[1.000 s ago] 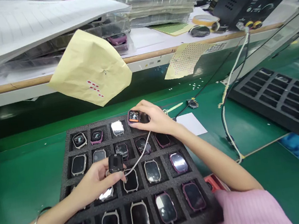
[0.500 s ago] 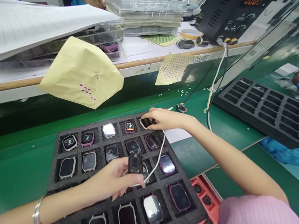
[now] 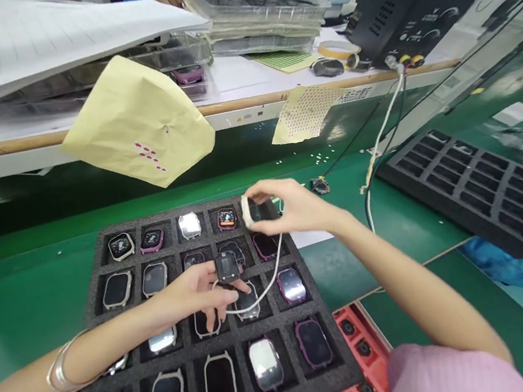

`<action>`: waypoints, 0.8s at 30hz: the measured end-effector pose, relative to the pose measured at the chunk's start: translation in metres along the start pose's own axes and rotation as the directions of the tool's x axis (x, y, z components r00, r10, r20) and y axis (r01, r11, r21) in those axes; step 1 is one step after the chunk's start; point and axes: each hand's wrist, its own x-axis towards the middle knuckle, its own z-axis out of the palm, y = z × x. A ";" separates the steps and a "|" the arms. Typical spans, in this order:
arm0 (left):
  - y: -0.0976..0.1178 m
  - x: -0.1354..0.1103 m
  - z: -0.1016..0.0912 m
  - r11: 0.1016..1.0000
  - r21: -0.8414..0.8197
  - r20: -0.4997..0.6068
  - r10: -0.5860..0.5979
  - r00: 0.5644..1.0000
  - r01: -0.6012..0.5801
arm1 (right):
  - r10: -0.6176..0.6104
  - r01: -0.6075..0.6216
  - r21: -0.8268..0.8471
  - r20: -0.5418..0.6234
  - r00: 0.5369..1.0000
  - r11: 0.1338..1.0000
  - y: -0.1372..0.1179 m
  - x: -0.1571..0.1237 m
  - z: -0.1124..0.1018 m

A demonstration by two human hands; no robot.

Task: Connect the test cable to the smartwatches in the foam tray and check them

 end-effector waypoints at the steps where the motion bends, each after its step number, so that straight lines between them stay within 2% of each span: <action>1: -0.001 0.000 0.000 1.000 -0.001 0.004 0.005 1.000 -0.005 | -0.004 0.004 0.048 -0.004 1.000 0.999 -0.013 -0.005 0.008; 4: -0.003 0.001 0.000 1.000 0.002 -0.006 0.024 1.000 -0.024 | -0.027 0.023 0.033 0.118 0.993 0.999 -0.048 -0.016 0.034; 7: -0.004 0.000 0.001 0.999 0.020 -0.027 0.035 0.999 -0.035 | -0.050 0.070 -0.117 0.168 0.984 0.991 -0.064 -0.020 0.051; 9: -0.005 -0.001 0.002 0.999 0.031 -0.050 0.037 0.998 -0.036 | -0.088 0.118 -0.186 0.163 0.983 0.975 -0.065 -0.022 0.055; 12: -0.008 -0.002 0.003 0.999 0.004 -0.101 0.053 0.993 -0.053 | -0.130 0.161 -0.168 0.177 0.975 0.973 -0.059 -0.022 0.054; 17: -0.012 -0.002 0.001 0.997 0.068 -0.111 0.039 0.993 -0.032 | -0.155 0.182 -0.101 0.236 0.959 0.978 -0.055 -0.023 0.050; 21: -0.013 -0.003 0.000 0.997 0.068 -0.140 0.043 0.989 -0.034 | -0.136 0.168 -0.148 0.202 0.970 0.975 -0.058 -0.025 0.053; 24: -0.012 -0.004 0.000 0.997 0.066 -0.119 0.036 0.992 -0.028 | -0.136 0.160 -0.107 0.200 0.970 0.981 -0.056 -0.025 0.059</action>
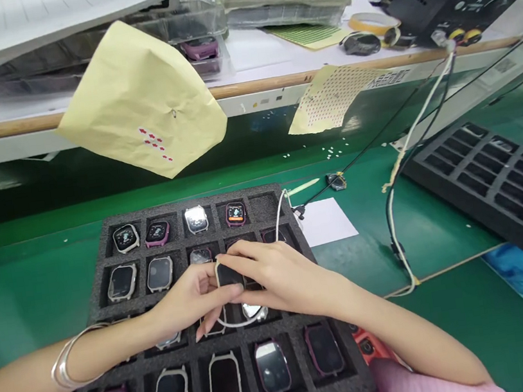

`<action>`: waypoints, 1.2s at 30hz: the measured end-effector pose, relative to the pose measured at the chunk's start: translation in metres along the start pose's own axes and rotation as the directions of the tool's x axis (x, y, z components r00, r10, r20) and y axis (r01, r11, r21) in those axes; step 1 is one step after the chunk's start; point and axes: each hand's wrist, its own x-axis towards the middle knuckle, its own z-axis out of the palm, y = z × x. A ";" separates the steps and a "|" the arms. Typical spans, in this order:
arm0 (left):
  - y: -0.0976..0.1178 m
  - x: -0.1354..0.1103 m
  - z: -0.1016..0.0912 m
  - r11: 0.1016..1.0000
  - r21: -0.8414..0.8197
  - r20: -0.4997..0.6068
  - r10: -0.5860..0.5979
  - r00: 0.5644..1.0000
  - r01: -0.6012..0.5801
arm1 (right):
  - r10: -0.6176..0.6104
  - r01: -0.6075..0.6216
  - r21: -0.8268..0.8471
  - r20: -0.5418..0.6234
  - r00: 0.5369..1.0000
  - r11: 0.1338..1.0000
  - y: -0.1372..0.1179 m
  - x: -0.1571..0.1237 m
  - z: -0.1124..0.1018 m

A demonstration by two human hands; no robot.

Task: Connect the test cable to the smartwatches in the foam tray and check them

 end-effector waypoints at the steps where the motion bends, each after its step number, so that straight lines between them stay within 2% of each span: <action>1: 0.000 0.000 0.000 1.000 0.003 0.001 -0.001 1.000 0.001 | -0.003 0.004 0.032 -0.014 1.000 0.999 0.001 0.000 0.003; 5: 0.004 -0.002 -0.001 1.000 -0.006 -0.013 0.023 1.000 -0.024 | -0.017 0.043 0.152 -0.173 0.985 0.987 0.007 -0.001 0.019; 7: 0.006 -0.002 -0.001 0.999 0.000 -0.003 0.039 0.999 -0.039 | -0.026 0.058 0.173 -0.182 0.983 0.983 0.010 -0.003 0.023; 9: 0.008 -0.003 0.000 0.999 0.012 0.015 0.052 0.999 -0.052 | -0.025 0.047 0.155 -0.145 0.989 0.987 0.014 -0.007 0.022; 12: 0.010 -0.004 0.001 0.998 0.011 0.036 0.060 0.998 -0.060 | 0.020 -0.011 0.065 -0.141 0.990 0.998 0.031 -0.014 0.011; 17: 0.010 -0.005 0.002 0.999 0.041 0.045 0.020 0.999 -0.022 | 0.111 -0.176 -0.237 -0.264 0.958 0.955 0.080 -0.031 -0.008; 20: 0.012 -0.005 0.003 0.999 0.038 0.047 0.003 0.999 -0.005 | 0.131 -0.217 -0.287 -0.291 0.948 0.933 0.093 -0.039 -0.008; 22: 0.013 -0.006 0.003 1.000 0.025 0.044 -0.002 0.999 0.001 | 0.187 -0.316 -0.324 -0.372 0.909 0.892 0.090 -0.045 -0.005; 24: 0.014 -0.006 0.004 1.000 0.017 0.037 -0.004 0.999 0.003 | 0.302 -0.490 -0.313 -0.493 0.816 0.814 0.081 -0.054 -0.002; 25: 0.015 -0.006 0.004 1.000 0.015 0.035 -0.005 0.999 0.004 | 0.381 -0.570 -0.289 -0.509 0.772 0.769 0.076 -0.061 -0.001; 26: 0.015 -0.005 0.004 1.000 0.016 0.035 -0.004 0.999 0.003 | 0.470 -0.632 -0.263 -0.480 0.741 0.729 0.072 -0.070 0.000; 27: 0.015 -0.005 0.003 1.000 0.021 0.038 -0.003 0.999 0.002 | 0.560 -0.667 -0.254 -0.385 0.734 0.700 0.068 -0.080 0.000; 28: 0.015 -0.005 0.003 1.000 0.028 0.046 -0.004 0.999 0.003 | 0.632 -0.672 -0.256 -0.230 0.740 0.695 0.065 -0.091 0.000; 30: 0.013 -0.005 0.002 0.999 0.038 0.055 -0.009 0.998 0.007 | 0.665 -0.641 -0.203 0.079 0.743 0.740 0.058 -0.111 -0.001; 31: 0.013 -0.005 0.002 0.999 0.042 0.058 -0.014 0.998 0.012 | 0.642 -0.622 -0.160 0.172 0.748 0.767 0.055 -0.118 -0.003; 32: 0.012 -0.005 0.002 0.999 0.045 0.059 -0.022 0.998 0.020 | 0.614 -0.602 -0.123 0.198 0.764 0.789 0.050 -0.123 -0.005; 33: 0.010 -0.005 0.002 0.998 0.051 0.061 -0.032 0.998 0.029 | 0.595 -0.587 -0.102 0.159 0.788 0.803 0.045 -0.125 -0.008; 35: 0.008 -0.005 0.003 0.997 0.071 0.066 -0.048 0.997 0.043 | 0.568 -0.570 -0.101 -0.057 0.821 0.815 0.031 -0.118 -0.015; 36: 0.007 -0.005 0.004 0.995 0.084 0.067 -0.054 0.996 0.048 | 0.543 -0.565 -0.102 -0.184 0.819 0.819 0.023 -0.111 -0.018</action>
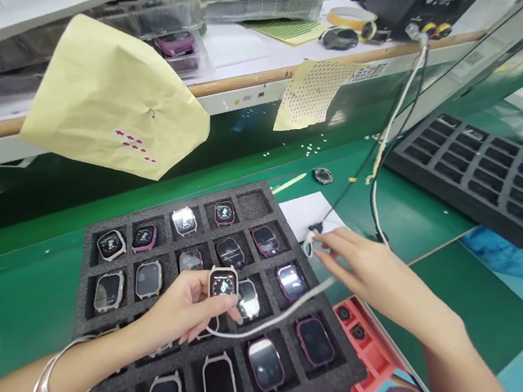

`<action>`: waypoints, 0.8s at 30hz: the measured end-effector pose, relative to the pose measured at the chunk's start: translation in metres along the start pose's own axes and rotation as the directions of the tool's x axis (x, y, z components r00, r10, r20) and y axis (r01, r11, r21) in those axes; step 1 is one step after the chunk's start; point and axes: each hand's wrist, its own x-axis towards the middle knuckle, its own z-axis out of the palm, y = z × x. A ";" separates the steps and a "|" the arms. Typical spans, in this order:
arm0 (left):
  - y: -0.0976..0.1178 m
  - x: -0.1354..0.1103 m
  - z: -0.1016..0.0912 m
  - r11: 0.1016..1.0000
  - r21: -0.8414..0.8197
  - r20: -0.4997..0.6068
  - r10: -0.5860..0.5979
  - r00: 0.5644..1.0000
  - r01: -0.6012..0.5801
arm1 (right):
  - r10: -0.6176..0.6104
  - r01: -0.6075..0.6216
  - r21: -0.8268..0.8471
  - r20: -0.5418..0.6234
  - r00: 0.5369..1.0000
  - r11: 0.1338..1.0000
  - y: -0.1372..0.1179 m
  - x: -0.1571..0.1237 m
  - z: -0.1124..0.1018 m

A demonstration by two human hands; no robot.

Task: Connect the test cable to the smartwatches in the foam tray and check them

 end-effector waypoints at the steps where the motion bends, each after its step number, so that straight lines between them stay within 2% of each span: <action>1: -0.001 0.000 0.001 1.000 0.009 -0.003 -0.003 1.000 0.003 | -0.016 0.018 0.019 -0.098 0.995 1.000 -0.012 0.004 -0.003; 3: -0.002 0.000 0.003 1.000 0.020 -0.016 -0.003 1.000 0.003 | -0.112 0.132 0.122 -0.158 0.981 0.984 -0.038 0.013 -0.005; 6: -0.003 0.000 0.005 0.999 0.036 -0.031 0.003 1.000 -0.002 | -0.289 0.294 0.252 -0.057 0.956 0.922 -0.075 0.026 0.007; 9: -0.006 0.002 0.006 0.997 0.075 -0.066 0.003 0.998 0.002 | -0.384 0.387 0.171 -0.052 0.922 0.906 -0.098 0.035 0.027; 11: -0.008 0.003 0.006 0.995 0.083 -0.107 0.060 0.992 -0.051 | -0.430 0.437 0.103 -0.082 0.899 0.894 -0.100 0.042 0.032; 14: -0.012 0.005 0.006 0.988 0.057 -0.106 0.150 0.983 -0.145 | -0.455 0.473 0.203 -0.128 0.881 0.858 -0.080 0.063 0.022; 16: -0.012 0.006 0.006 0.989 0.033 -0.062 0.148 0.987 -0.146 | -0.389 0.426 0.281 -0.180 0.904 0.860 -0.054 0.084 0.013; 17: -0.012 0.006 0.006 0.991 0.031 -0.047 0.133 0.990 -0.132 | -0.331 0.383 0.258 -0.221 0.917 0.887 -0.041 0.095 0.010; 20: -0.009 0.004 0.006 0.996 0.062 -0.033 0.058 0.998 -0.056 | -0.304 0.333 0.148 -0.187 0.934 0.931 -0.009 0.120 0.010; 22: -0.007 0.004 0.006 0.996 0.085 -0.037 0.008 0.999 -0.005 | -0.309 0.331 0.114 -0.175 0.935 0.937 -0.001 0.124 0.013; 24: -0.006 0.003 0.006 0.996 0.084 -0.040 -0.002 0.999 0.005 | -0.322 0.341 0.095 -0.171 0.931 0.935 -0.001 0.117 0.013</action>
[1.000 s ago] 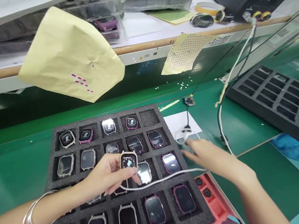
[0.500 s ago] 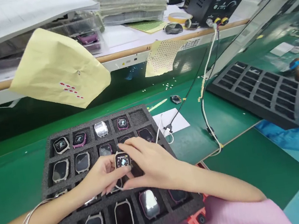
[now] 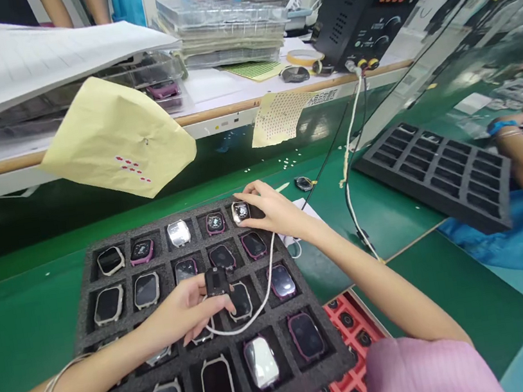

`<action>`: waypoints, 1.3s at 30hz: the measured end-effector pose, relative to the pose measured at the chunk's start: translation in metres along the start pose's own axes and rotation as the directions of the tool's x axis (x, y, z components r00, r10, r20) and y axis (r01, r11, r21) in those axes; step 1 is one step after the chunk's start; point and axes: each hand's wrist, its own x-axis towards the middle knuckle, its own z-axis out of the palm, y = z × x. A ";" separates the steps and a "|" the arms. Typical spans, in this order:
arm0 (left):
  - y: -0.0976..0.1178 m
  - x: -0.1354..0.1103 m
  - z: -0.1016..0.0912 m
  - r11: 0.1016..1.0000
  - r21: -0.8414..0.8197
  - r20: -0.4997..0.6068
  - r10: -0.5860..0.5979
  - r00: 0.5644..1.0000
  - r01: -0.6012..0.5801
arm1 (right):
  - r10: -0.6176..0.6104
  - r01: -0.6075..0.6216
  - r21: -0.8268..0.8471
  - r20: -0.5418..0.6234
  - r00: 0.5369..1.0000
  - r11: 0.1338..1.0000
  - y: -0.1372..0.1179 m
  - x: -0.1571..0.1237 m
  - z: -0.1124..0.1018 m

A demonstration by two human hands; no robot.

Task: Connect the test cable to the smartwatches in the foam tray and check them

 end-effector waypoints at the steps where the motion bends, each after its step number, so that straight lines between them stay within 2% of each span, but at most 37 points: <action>1: 0.000 0.000 0.000 1.000 -0.002 -0.001 0.004 1.000 -0.004 | -0.008 0.008 -0.007 0.027 1.000 1.000 -0.005 -0.005 -0.003; 3: 0.001 -0.001 0.000 1.000 -0.003 0.001 0.002 1.000 -0.002 | -0.024 0.026 -0.009 0.170 0.985 1.000 -0.015 -0.017 -0.012; 6: 0.003 -0.002 0.002 1.000 -0.006 -0.006 -0.012 1.000 0.012 | -0.022 0.027 -0.004 0.425 0.905 1.000 -0.028 -0.029 -0.023; 8: 0.004 -0.003 0.004 1.000 0.003 -0.017 -0.021 1.000 0.021 | 0.003 0.025 -0.051 0.479 0.878 0.998 -0.032 -0.030 -0.025; 11: 0.004 -0.003 0.005 1.000 0.014 -0.032 -0.016 0.999 0.016 | 0.040 0.068 -0.212 0.468 0.883 0.975 -0.033 -0.022 -0.020; 13: 0.003 -0.003 0.004 1.000 -0.017 -0.027 -0.008 1.000 0.007 | 0.031 0.101 -0.254 0.466 0.884 0.962 -0.031 -0.016 -0.018; 14: 0.003 -0.002 0.004 0.999 -0.042 -0.019 -0.003 1.000 0.003 | 0.009 0.104 -0.219 0.464 0.886 0.970 -0.029 -0.013 -0.019; 16: 0.001 -0.002 0.003 0.996 -0.091 0.008 0.008 1.000 -0.007 | -0.056 0.083 -0.045 0.429 0.902 0.996 -0.028 -0.010 -0.022; 18: 0.000 -0.001 0.002 0.993 -0.119 0.034 0.017 0.999 -0.012 | -0.109 0.056 0.165 0.332 0.937 0.985 -0.035 -0.011 -0.024; 20: -0.002 0.000 0.000 0.992 -0.125 0.055 0.023 0.998 -0.016 | -0.126 0.044 0.315 0.246 0.961 0.948 -0.050 -0.016 -0.022; 22: -0.003 0.000 -0.001 0.993 -0.119 0.058 0.017 0.998 -0.010 | -0.127 0.026 0.371 0.251 0.960 0.928 -0.071 -0.023 -0.012; 25: -0.003 0.000 -0.003 0.995 -0.096 0.043 0.006 0.999 -0.002 | -0.089 0.011 0.302 0.246 0.965 0.953 -0.097 -0.033 0.008; 27: -0.002 -0.001 -0.003 0.997 -0.076 0.030 0.010 0.999 -0.007 | -0.079 0.028 0.236 0.209 0.975 0.971 -0.104 -0.035 0.017; 32: -0.001 0.000 -0.001 0.997 -0.074 -0.056 0.029 0.998 -0.033 | -0.135 0.123 0.082 0.159 0.978 0.989 -0.102 -0.032 0.020; 36: -0.004 -0.001 -0.001 0.995 -0.089 -0.086 0.037 0.996 -0.044 | -0.154 0.144 0.073 0.151 0.976 0.987 -0.102 -0.031 0.024; 39: -0.003 -0.003 -0.001 0.992 -0.095 -0.100 0.078 0.992 -0.088 | -0.163 0.153 0.113 0.082 0.983 0.982 -0.102 -0.032 0.034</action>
